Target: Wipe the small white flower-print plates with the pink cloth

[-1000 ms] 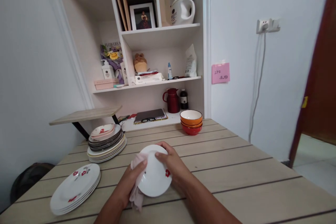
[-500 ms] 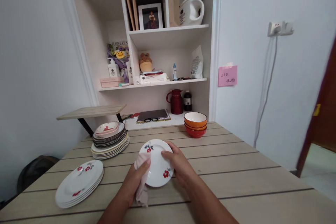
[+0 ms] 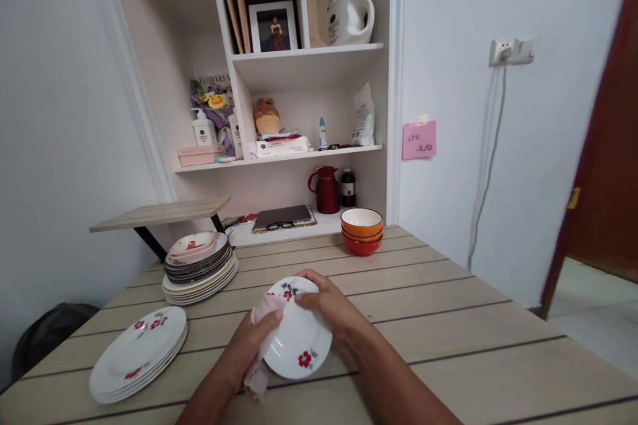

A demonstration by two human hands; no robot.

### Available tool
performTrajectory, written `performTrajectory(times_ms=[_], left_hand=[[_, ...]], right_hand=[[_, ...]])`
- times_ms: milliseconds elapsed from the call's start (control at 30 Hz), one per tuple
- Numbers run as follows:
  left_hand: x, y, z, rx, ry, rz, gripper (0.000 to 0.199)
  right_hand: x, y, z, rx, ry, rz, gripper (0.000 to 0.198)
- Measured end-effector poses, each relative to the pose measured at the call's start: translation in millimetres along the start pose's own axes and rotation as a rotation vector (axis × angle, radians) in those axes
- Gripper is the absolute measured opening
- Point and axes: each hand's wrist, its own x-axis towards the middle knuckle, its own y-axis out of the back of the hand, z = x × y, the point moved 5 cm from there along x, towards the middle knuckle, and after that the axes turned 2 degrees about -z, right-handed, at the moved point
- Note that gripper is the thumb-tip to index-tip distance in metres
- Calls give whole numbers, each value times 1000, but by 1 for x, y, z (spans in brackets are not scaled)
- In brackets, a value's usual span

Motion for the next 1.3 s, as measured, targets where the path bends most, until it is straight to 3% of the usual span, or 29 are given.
performTrajectory(times_ms=[167, 433, 567, 767, 933, 1133, 1300], left_hand=[[4, 4, 5, -162, -28, 155, 60], [10, 1, -1, -112, -144, 211, 65], [6, 0, 0, -107, -96, 170, 65], [-2, -6, 2, 41, -41, -67, 54], [1, -5, -4, 183, -69, -84, 53], [2, 0, 5, 38, -63, 88, 61], [-1, -3, 10, -36, -103, 139, 60]], right_hand=[[7, -4, 8, 127, 146, 132, 37], [10, -5, 12, 297, 224, 238, 45], [8, -4, 4, 233, 108, 159, 47], [-2, 10, -14, 45, 49, 18, 41], [-4, 9, -9, -100, -26, -44, 46], [1, -1, -3, -3, 112, 125, 40], [4, -5, 3, 122, 221, 233, 39]])
